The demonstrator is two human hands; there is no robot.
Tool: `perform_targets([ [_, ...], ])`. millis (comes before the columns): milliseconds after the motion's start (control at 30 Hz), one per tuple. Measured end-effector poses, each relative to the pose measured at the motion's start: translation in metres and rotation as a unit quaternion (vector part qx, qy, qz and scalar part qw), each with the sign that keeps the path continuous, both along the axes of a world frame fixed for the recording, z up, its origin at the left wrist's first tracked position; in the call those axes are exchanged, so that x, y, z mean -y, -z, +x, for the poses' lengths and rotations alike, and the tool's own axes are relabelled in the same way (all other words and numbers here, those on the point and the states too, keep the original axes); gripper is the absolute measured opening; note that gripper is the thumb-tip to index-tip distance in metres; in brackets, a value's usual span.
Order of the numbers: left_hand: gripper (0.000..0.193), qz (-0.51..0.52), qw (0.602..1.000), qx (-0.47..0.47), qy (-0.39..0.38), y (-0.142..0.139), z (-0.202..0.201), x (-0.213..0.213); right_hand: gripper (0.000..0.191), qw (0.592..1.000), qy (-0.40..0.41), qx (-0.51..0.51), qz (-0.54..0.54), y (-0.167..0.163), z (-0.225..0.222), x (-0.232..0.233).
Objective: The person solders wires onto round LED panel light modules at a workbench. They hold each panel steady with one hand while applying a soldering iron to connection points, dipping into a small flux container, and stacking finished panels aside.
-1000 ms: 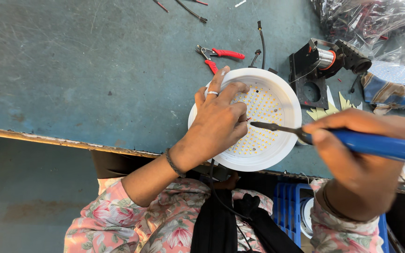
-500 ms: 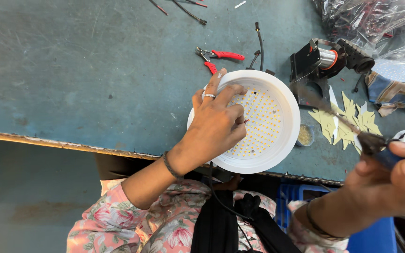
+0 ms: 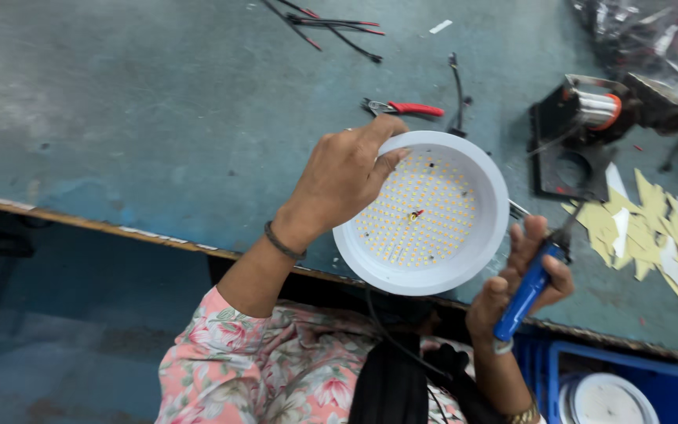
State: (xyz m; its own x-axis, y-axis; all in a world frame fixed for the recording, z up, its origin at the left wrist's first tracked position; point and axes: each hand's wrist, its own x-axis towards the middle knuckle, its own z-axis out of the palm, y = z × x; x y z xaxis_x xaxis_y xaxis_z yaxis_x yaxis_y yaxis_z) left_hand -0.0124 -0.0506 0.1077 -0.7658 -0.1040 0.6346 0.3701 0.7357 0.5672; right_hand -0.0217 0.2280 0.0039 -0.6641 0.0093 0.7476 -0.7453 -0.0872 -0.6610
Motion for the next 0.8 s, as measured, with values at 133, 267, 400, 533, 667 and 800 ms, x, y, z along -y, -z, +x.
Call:
perform_targets([
  [133, 0.028, 0.134, 0.984, -0.087, -0.076, -0.008, 0.023, 0.067, 0.057, 1.000, 0.001, 0.019, -0.007, -0.002, -0.004, 0.000],
  [267, 0.032, 0.307, 0.944, -0.092, -0.073, 0.003, 0.066, 0.144, 0.065, 0.998, 0.026, 0.054, 0.011, -0.014, -0.005, 0.001],
  [400, 0.044, 0.470, 0.859, 0.071, -0.189, 0.049, 0.091, 0.176, 0.056, 0.995, 0.057, 0.040, 0.065, -0.017, -0.006, 0.002],
  [533, 0.046, 0.509, 0.822, 0.075, -0.244, 0.073, 0.081, 0.223, 0.048, 0.987, 0.125, 0.028, 0.101, 0.002, -0.021, -0.010],
  [667, 0.052, 0.538, 0.782, -0.045, -0.310, 0.049, 0.058, 0.302, 0.046, 0.989, 0.142, -0.015, 0.042, 0.039, -0.069, -0.035],
  [800, 0.088, 0.524, 0.759, 0.004, -0.387, 0.024, 0.042, 0.317, 0.055, 0.988, 0.136, 0.038, 0.066, 0.085, -0.082, -0.066],
])
